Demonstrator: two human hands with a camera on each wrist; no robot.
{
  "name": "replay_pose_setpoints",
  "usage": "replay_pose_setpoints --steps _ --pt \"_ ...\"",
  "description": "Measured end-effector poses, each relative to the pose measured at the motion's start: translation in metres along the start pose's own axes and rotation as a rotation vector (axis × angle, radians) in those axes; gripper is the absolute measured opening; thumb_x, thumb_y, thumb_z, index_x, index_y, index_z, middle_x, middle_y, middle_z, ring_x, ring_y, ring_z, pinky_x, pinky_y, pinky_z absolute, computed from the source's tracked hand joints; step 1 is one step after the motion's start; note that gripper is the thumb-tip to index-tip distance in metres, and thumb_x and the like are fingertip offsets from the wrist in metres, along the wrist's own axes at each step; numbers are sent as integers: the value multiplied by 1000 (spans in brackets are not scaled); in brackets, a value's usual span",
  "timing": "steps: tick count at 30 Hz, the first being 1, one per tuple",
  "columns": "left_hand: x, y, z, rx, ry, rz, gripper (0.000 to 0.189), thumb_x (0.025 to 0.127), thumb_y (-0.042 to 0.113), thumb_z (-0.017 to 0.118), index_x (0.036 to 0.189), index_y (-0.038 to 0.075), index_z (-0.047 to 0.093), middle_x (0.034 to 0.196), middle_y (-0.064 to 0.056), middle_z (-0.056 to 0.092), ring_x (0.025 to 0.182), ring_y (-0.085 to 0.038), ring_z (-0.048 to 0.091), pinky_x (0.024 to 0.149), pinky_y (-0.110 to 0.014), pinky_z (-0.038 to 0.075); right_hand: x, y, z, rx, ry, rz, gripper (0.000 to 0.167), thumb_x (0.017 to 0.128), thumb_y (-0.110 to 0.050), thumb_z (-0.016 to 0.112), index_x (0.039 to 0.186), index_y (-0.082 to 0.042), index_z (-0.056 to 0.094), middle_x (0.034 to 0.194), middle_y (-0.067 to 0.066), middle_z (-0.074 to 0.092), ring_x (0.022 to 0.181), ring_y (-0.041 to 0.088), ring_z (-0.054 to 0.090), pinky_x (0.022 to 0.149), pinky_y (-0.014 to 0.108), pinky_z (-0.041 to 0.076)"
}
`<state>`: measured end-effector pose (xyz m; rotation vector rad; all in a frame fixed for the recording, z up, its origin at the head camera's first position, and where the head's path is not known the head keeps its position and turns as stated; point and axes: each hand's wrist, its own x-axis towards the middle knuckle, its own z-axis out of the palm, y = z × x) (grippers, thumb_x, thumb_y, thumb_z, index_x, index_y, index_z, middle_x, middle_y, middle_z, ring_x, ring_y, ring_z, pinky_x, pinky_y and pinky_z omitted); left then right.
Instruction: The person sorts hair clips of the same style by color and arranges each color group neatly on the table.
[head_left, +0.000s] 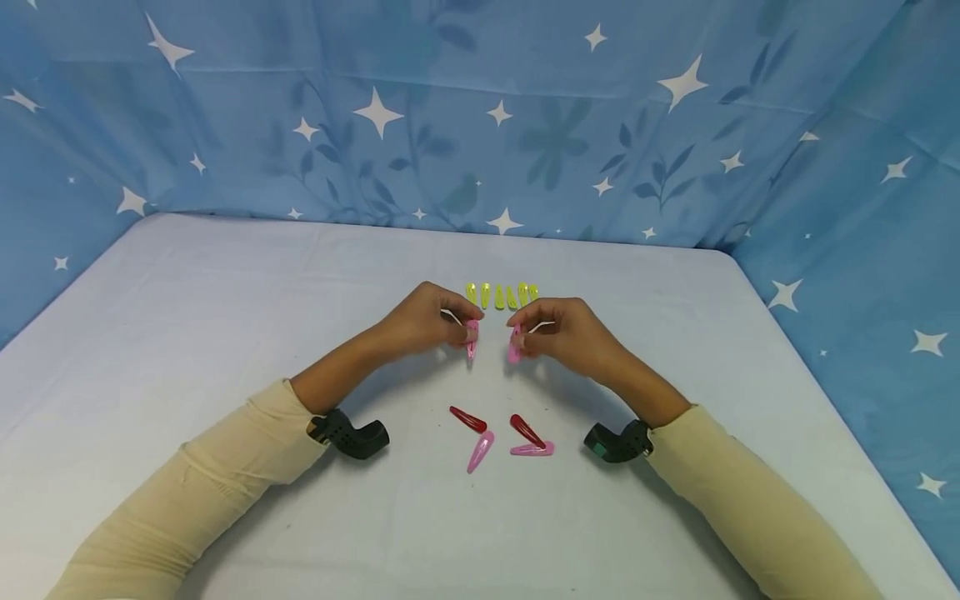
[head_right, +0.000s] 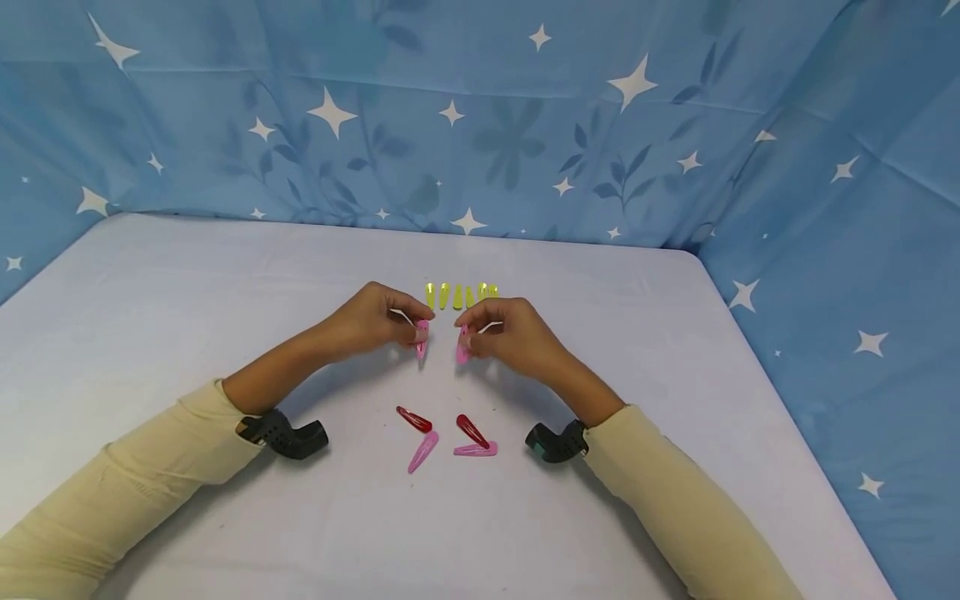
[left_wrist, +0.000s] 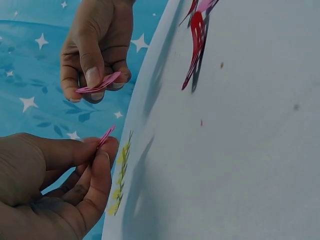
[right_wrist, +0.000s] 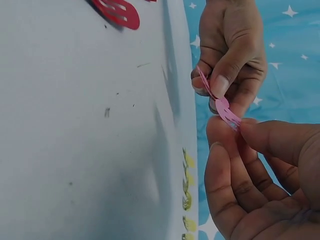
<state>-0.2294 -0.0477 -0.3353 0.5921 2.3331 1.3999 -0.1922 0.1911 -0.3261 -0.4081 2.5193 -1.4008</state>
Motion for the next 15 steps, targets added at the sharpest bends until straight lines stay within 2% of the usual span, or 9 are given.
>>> replay_pose_setpoints --steps 5,9,15 --pt "5 -6 -1 16 42 -7 23 88 4 71 110 0 73 101 -10 71 84 -16 65 68 -24 52 9 5 4 -3 3 -47 24 90 0 63 113 3 69 98 14 68 86 18 66 75 23 56" --pt "10 -11 0 28 65 -3 20 87 1 69 106 -1 74 98 -11 72 81 -16 60 65 -23 49 18 9 8 -45 5 -83 23 90 0 63 111 2 70 97 14 68 86 20 66 75 23 54" --pt "16 -15 2 48 88 23 17 86 -1 69 103 -1 74 95 -12 72 82 -18 58 65 -23 48 32 9 13 -80 3 -59 20 90 -4 65 109 -2 73 99 13 69 86 21 67 73 26 54"
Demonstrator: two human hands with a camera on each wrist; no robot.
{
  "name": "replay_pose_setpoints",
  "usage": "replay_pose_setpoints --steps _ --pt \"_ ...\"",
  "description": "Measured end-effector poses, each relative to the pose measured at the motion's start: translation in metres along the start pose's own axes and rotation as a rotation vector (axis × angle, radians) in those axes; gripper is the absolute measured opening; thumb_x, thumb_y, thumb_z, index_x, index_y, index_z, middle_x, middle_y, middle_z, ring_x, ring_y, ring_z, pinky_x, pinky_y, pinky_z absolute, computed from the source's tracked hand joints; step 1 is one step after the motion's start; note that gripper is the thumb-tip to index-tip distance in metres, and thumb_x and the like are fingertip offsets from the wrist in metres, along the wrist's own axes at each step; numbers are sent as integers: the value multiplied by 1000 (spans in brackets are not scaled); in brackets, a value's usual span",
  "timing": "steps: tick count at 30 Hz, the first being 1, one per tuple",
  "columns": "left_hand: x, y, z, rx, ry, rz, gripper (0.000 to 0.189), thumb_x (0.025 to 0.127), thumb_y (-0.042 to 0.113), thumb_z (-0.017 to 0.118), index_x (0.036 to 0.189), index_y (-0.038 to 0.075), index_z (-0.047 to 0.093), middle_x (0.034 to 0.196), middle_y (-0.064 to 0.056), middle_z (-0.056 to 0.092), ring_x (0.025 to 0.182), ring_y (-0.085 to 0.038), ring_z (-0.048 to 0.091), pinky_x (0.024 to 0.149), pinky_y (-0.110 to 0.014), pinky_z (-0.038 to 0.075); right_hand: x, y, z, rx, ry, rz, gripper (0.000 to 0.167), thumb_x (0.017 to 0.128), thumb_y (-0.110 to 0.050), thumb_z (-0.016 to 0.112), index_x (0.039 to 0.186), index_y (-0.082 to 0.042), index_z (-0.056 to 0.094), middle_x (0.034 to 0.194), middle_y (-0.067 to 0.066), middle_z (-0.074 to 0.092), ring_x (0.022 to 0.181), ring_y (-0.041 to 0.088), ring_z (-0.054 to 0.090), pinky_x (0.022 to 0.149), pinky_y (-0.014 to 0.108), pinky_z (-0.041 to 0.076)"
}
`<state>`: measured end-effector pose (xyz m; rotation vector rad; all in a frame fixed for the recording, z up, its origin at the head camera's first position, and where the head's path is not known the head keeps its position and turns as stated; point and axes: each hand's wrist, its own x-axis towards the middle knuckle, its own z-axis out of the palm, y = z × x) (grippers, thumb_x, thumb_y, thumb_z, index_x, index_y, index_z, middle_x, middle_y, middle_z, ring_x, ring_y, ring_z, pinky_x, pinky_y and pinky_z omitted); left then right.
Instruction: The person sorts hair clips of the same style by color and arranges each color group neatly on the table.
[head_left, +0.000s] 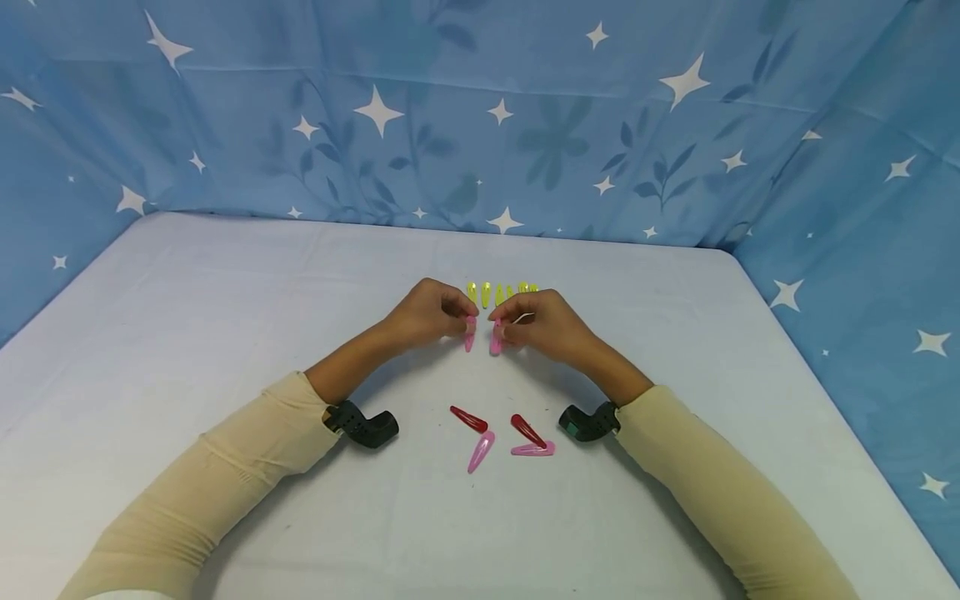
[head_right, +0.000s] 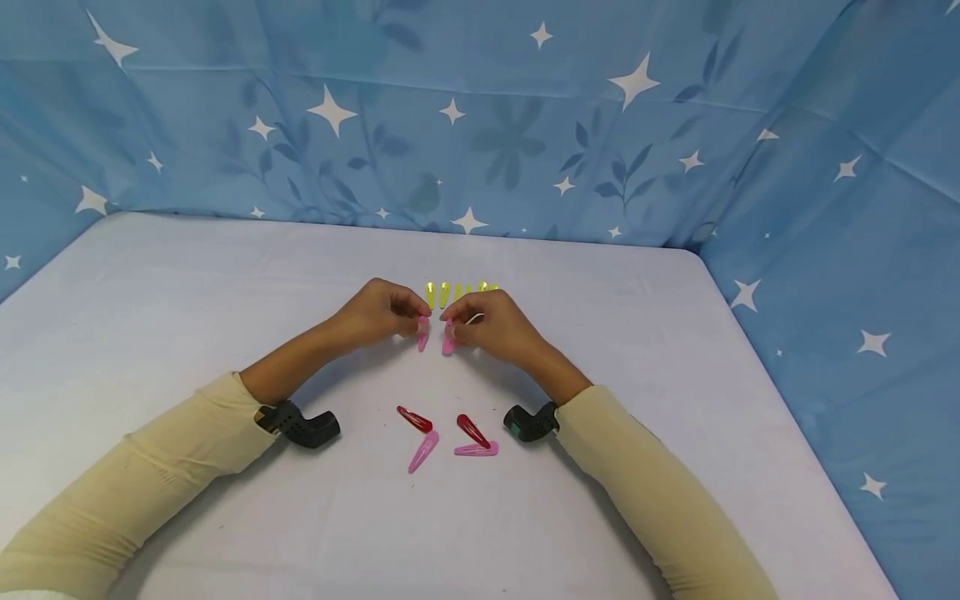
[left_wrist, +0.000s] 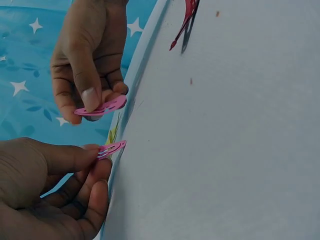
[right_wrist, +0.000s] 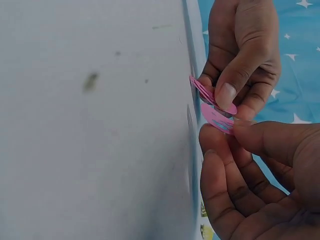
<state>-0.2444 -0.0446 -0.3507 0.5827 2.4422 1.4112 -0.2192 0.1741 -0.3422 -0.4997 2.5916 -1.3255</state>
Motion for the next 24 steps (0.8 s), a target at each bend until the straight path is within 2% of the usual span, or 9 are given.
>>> replay_pose_setpoints --steps 9,16,24 --pt "7 -3 0 94 24 33 17 86 3 73 102 -2 75 94 -13 74 85 -19 63 75 -23 51 16 0 5 -68 -4 22 19 89 -4 67 107 -4 74 99 11 72 87 20 62 73 25 51" --pt "8 -3 -1 141 -7 25 19 87 4 73 105 -1 75 97 -12 74 87 -20 65 78 -25 53 23 -3 8 -112 -42 67 21 90 -6 66 109 -2 73 89 10 70 73 15 63 65 24 51" --pt "10 -6 -2 213 -37 45 19 87 6 72 105 0 75 97 -11 74 88 -20 64 79 -29 53 30 -4 9 -213 -48 100 21 90 -7 65 110 -5 73 78 7 68 63 13 61 58 24 45"
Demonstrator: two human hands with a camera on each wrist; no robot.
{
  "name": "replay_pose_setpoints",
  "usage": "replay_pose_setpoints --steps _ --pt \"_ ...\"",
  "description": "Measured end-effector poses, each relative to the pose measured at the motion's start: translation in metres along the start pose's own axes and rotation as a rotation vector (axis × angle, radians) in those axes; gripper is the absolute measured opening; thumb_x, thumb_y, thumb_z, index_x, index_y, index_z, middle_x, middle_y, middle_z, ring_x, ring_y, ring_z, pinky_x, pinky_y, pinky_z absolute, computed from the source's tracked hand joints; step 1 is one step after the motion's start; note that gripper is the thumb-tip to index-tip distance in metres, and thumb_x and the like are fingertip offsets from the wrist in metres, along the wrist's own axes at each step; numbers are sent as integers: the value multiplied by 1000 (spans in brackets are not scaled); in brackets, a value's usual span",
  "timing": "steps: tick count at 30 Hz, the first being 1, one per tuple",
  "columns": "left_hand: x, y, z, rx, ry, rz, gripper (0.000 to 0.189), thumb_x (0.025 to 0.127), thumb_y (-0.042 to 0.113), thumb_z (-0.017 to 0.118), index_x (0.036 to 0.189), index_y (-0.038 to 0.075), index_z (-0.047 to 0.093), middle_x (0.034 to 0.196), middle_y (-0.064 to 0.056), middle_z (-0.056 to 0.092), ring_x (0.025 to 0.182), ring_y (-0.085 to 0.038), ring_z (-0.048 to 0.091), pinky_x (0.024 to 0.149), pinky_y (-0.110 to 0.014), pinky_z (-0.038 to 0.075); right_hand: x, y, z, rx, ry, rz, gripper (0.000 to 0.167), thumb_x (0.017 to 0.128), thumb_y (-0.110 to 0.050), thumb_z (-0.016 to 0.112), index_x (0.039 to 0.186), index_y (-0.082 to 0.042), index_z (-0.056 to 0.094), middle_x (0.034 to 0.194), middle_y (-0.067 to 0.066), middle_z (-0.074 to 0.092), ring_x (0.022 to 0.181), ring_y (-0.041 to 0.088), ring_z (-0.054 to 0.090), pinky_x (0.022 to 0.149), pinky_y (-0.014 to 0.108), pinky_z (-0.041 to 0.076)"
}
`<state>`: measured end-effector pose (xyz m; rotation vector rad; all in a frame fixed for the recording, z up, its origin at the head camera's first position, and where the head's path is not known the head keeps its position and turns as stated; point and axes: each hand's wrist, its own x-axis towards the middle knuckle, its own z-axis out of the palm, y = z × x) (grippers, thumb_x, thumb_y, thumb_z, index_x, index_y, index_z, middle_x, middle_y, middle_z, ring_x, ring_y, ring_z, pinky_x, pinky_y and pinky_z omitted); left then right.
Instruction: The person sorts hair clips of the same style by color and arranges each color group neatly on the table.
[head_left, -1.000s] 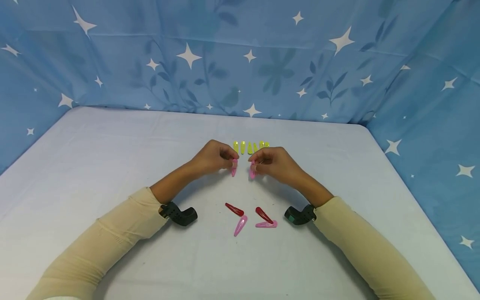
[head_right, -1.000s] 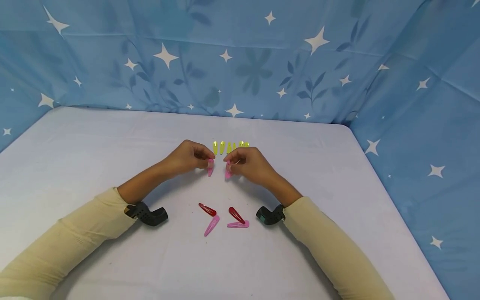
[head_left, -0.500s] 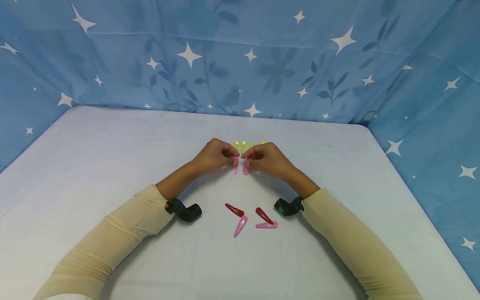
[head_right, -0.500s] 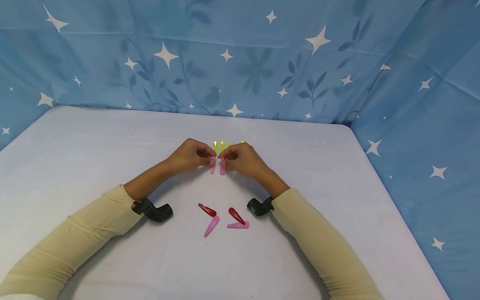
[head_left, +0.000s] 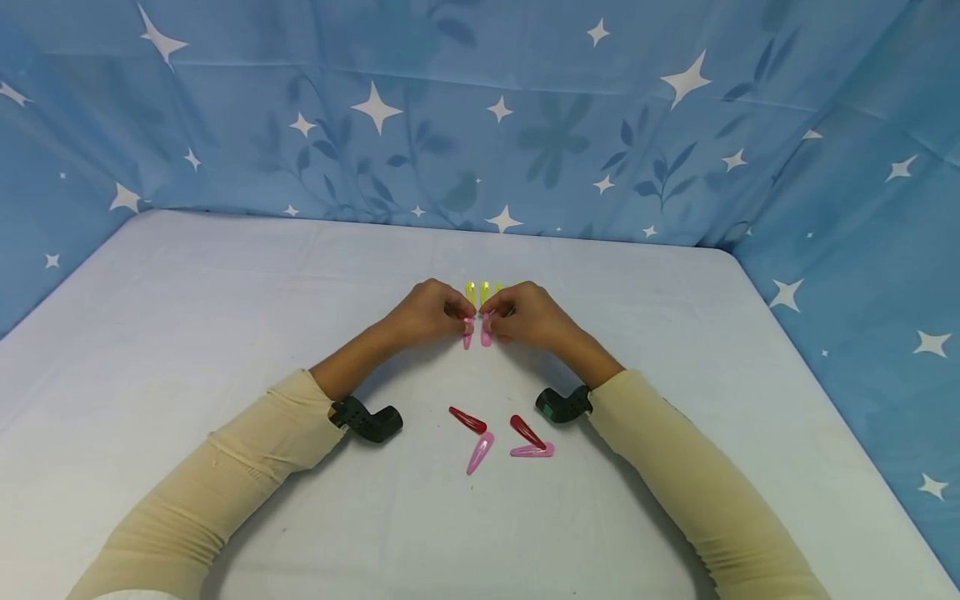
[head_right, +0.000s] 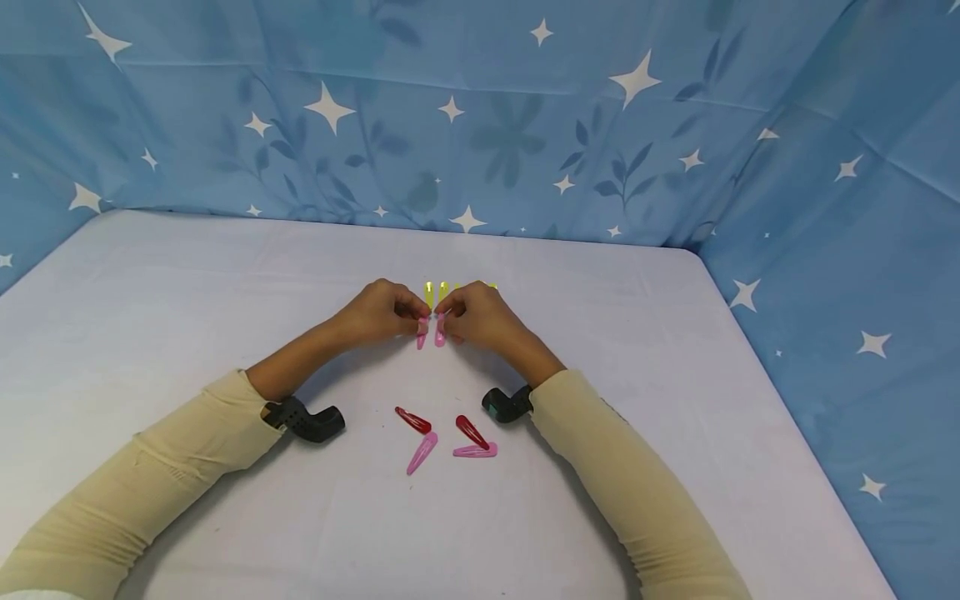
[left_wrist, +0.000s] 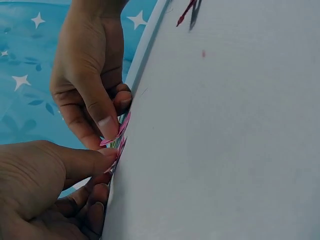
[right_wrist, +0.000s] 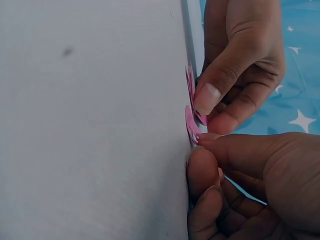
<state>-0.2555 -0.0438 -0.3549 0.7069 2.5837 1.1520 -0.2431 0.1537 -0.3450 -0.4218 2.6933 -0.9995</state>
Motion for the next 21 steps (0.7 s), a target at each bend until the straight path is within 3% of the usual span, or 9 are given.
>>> replay_pose_setpoints --steps 6,13,21 --pt "-2 1 -4 41 -29 15 24 87 9 72 109 0 74 103 -11 73 94 -21 64 84 -32 53 0 0 -1 7 -7 28 26 93 -12 65 118 -5 69 85 9 67 62 14 62 61 24 45" --pt "-7 -7 -9 57 -73 75 47 81 18 80 123 1 69 115 -11 65 100 -24 60 87 -36 52 -4 1 -3 41 -29 18 31 94 -14 62 124 -4 65 91 11 68 67 16 63 65 25 49" --pt "-5 -8 -10 75 -146 25 55 79 24 83 128 7 67 120 -7 62 106 -23 58 91 -35 51 -30 5 -13 60 -33 19 27 95 -18 63 119 -8 69 87 9 69 70 17 64 65 28 49"
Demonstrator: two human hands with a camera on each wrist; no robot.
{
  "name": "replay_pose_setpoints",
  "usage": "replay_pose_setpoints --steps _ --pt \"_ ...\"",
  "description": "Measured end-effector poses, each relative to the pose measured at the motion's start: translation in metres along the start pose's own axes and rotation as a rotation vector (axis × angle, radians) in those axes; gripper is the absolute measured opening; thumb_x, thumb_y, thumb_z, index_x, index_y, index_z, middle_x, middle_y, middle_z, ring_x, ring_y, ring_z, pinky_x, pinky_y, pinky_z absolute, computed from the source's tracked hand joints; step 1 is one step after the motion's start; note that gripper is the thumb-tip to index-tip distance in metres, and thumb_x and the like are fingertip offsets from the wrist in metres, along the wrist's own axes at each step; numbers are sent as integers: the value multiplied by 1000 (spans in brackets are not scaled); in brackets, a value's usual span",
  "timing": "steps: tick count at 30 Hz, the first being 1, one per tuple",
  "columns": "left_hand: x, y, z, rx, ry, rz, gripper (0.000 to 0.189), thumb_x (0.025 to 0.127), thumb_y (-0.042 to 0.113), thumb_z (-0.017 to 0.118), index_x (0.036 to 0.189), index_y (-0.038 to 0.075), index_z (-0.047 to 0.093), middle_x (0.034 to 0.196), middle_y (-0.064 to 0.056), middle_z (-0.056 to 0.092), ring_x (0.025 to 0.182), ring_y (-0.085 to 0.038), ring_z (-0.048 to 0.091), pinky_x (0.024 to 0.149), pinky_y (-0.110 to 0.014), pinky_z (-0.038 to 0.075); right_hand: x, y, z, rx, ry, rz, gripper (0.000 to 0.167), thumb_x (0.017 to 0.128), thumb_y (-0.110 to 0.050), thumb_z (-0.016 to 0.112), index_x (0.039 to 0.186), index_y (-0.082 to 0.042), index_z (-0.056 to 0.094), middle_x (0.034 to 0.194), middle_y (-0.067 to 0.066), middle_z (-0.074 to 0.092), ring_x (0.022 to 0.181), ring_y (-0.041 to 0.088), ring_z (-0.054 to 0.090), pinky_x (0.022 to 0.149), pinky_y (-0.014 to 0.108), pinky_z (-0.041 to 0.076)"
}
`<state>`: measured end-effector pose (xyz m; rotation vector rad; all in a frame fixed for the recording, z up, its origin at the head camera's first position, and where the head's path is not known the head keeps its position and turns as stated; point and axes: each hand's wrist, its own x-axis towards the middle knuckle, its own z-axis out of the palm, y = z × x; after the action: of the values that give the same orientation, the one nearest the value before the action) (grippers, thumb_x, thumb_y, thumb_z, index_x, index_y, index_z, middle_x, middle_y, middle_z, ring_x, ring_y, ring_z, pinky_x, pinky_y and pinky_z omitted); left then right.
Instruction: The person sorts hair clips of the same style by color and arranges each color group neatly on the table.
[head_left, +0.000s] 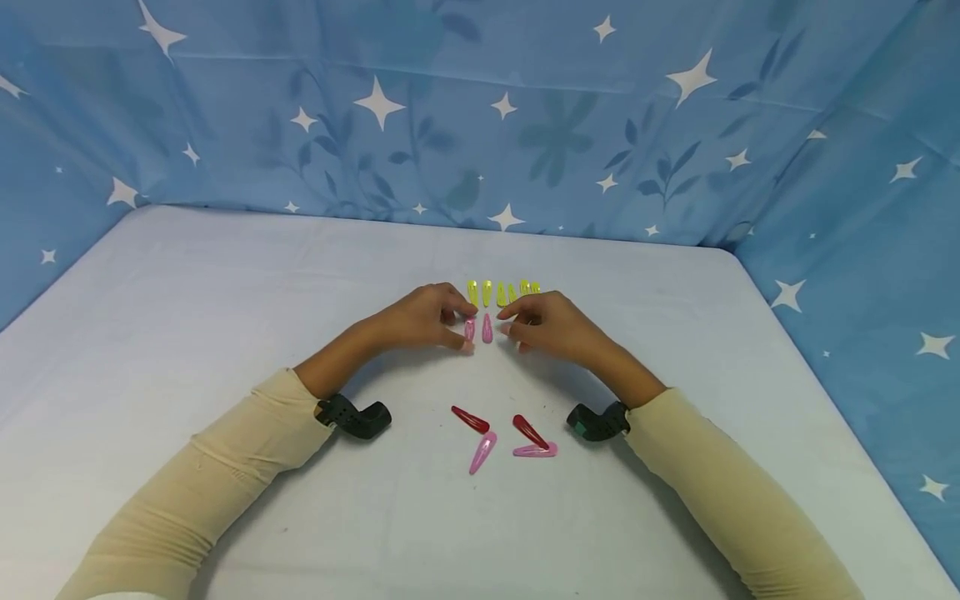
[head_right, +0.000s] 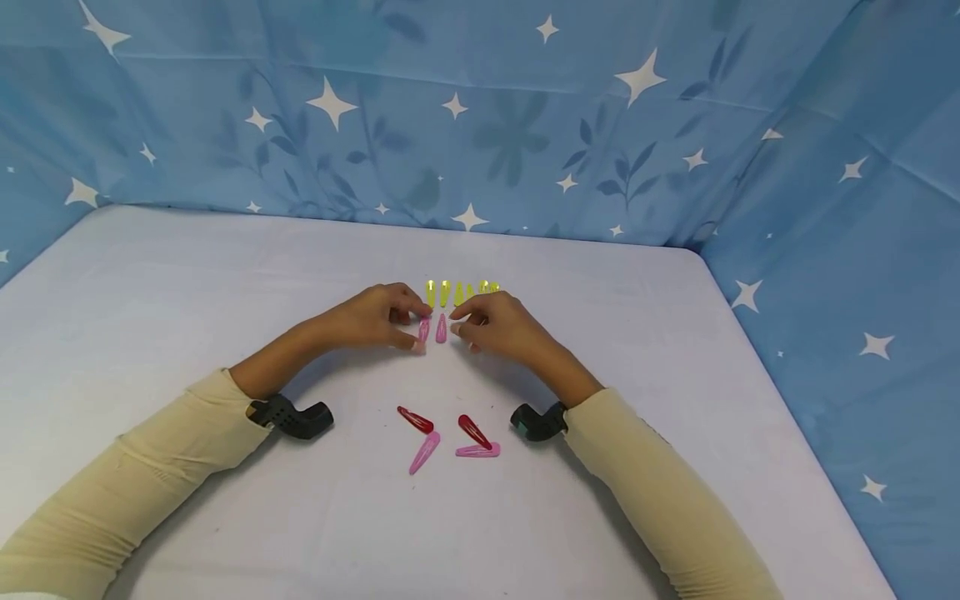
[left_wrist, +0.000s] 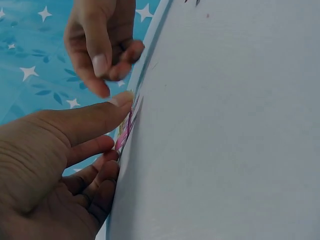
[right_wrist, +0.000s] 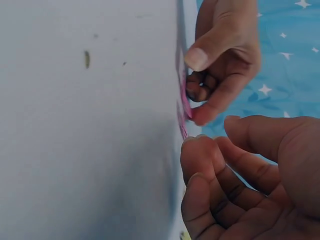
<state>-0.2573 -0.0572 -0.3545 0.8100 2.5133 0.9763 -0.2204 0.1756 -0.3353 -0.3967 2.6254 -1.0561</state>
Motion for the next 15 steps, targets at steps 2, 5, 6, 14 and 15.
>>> replay_pose_setpoints --steps 2,5,6,14,15 --pt "0 1 0 9 -8 -13 55 79 24 83 128 7 67 120 -7 61 106 -23 58 92 -35 51 -9 2 -4 21 4 7 26 95 -20 64 118 -8 70 89 10 69 72 18 66 67 29 51" --pt "0 2 0 24 -17 -28 55 79 23 83 129 8 67 119 -7 61 106 -23 57 92 -35 50 -22 4 -8 41 2 9 26 96 -21 64 118 -8 70 90 11 70 74 19 67 70 30 52" --pt "0 2 0 27 -18 -31 54 79 23 83 129 8 67 119 -7 61 106 -23 57 92 -35 50 -26 4 -9 46 -3 5 26 96 -20 64 117 -8 70 91 10 70 75 19 67 71 30 53" --pt "1 4 1 39 -9 -24 54 80 21 81 130 7 66 115 -7 62 104 -23 56 89 -35 50 -54 9 -5 101 -105 -92 23 94 -12 66 115 -3 70 89 11 69 75 20 64 68 25 52" --pt "2 4 1 39 -7 -21 54 80 21 81 130 7 66 114 -7 62 103 -23 56 89 -34 49 -57 10 -4 103 -120 -103 24 94 -11 66 116 -3 70 90 10 69 76 20 64 69 24 52"
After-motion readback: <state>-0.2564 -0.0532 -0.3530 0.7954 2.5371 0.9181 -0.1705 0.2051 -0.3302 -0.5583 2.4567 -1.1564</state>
